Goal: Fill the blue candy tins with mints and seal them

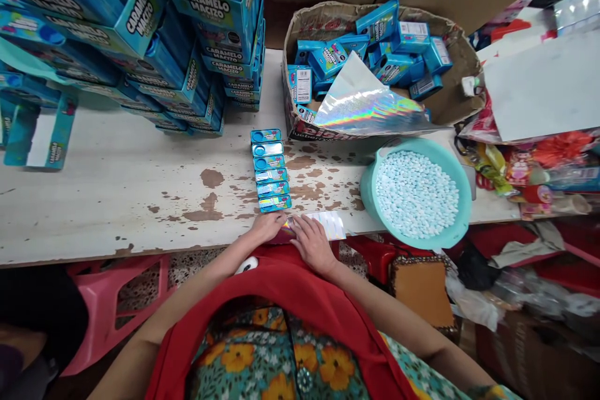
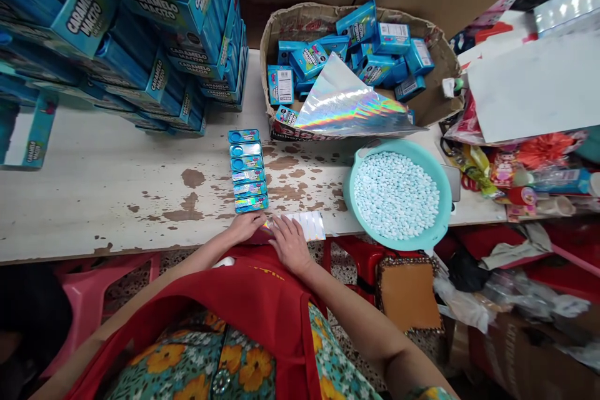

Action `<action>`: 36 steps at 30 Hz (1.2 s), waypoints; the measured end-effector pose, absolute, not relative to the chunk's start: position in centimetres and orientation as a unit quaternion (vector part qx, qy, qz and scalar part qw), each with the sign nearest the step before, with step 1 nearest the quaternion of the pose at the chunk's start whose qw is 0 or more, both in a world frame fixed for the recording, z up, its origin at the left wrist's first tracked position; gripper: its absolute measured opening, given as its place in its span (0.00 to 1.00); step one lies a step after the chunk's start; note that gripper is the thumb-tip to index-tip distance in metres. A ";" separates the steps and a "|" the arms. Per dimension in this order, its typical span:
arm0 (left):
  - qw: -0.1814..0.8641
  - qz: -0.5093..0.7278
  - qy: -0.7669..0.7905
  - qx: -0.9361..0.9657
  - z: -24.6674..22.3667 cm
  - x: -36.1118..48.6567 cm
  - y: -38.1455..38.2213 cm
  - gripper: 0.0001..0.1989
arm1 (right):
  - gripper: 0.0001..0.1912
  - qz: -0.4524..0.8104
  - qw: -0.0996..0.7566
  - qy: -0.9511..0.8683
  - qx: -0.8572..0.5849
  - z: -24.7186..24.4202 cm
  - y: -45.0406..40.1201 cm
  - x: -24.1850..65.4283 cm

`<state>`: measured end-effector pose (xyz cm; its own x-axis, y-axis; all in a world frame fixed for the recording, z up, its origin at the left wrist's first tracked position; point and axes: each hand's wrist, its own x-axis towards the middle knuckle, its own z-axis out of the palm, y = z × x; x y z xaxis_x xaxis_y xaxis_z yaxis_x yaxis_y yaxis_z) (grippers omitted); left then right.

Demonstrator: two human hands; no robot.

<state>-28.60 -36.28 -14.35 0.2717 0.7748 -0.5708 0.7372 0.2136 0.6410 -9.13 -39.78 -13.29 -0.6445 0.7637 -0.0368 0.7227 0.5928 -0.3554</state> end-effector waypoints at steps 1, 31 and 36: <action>0.491 0.019 0.606 0.626 -14.4 -28.6 -36.3 0.20 | 0.16 0.187 0.077 -0.886 -0.416 -12.9 -39.7 -9.0; 0.479 0.020 0.602 0.639 -13.8 -28.4 -36.4 0.20 | 0.07 0.335 0.153 -0.787 -0.495 -8.7 -37.5 -8.6; 0.461 0.132 0.539 0.692 -10.9 -28.2 -37.4 0.20 | 0.08 0.413 0.159 -0.691 -0.571 -5.7 -35.6 -8.5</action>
